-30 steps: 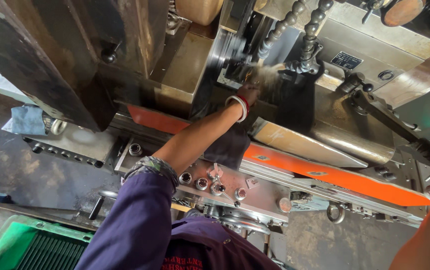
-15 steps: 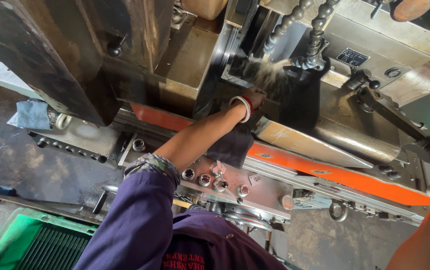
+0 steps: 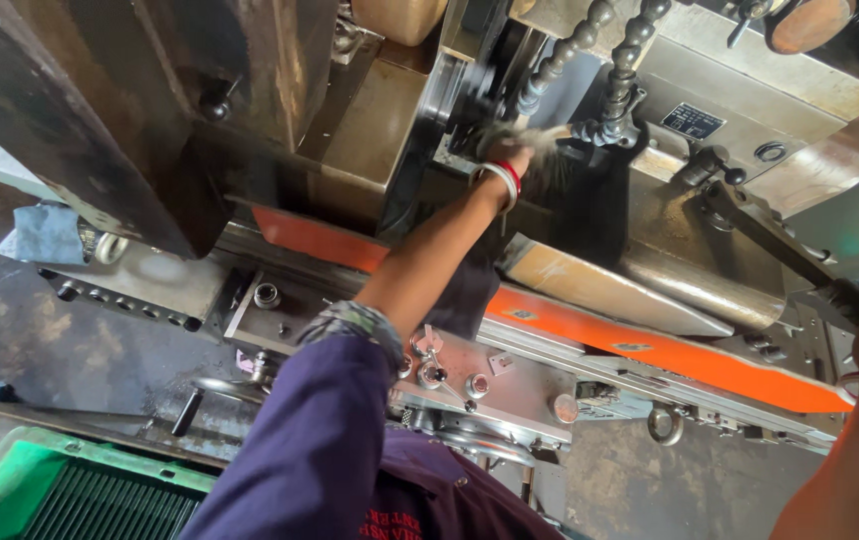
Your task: The person repeatedly picks small metal rods from a blue crate, inserts them into a machine, and operates a lever to process them. The processed rods are then placed into a green crate. The cycle repeats continuously.
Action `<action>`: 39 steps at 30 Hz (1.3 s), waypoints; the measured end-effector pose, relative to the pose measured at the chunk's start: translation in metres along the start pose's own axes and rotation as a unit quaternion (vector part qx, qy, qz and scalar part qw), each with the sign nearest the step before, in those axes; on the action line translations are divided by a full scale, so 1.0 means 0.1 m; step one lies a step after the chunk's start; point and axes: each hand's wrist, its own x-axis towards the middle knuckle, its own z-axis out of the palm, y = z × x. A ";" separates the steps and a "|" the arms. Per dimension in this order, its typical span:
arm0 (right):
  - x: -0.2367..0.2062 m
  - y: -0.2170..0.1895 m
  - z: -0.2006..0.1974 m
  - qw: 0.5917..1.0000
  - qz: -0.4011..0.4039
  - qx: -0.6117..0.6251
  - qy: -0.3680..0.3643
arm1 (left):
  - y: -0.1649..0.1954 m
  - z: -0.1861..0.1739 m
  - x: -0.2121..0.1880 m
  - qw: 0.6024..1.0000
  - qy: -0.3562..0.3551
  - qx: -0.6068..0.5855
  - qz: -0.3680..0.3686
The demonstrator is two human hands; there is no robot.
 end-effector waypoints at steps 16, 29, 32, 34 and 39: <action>-0.15 0.69 0.37 0.969 0.125 -0.168 -0.132 | 0.07 0.33 0.56 0.921 0.134 -0.251 -0.268; -0.25 0.94 0.63 0.979 0.100 -0.162 -0.071 | -0.16 0.41 0.82 0.917 0.156 -0.294 -0.218; -0.27 0.96 0.62 0.978 0.091 -0.174 -0.064 | -0.15 0.38 0.79 0.900 0.160 -0.320 -0.249; -0.28 0.97 0.61 0.978 0.085 -0.179 -0.066 | -0.17 0.35 0.72 0.900 0.137 -0.286 -0.298; -0.28 0.96 0.62 0.972 0.108 -0.192 -0.080 | -0.27 0.29 0.66 0.899 0.060 -0.320 -0.293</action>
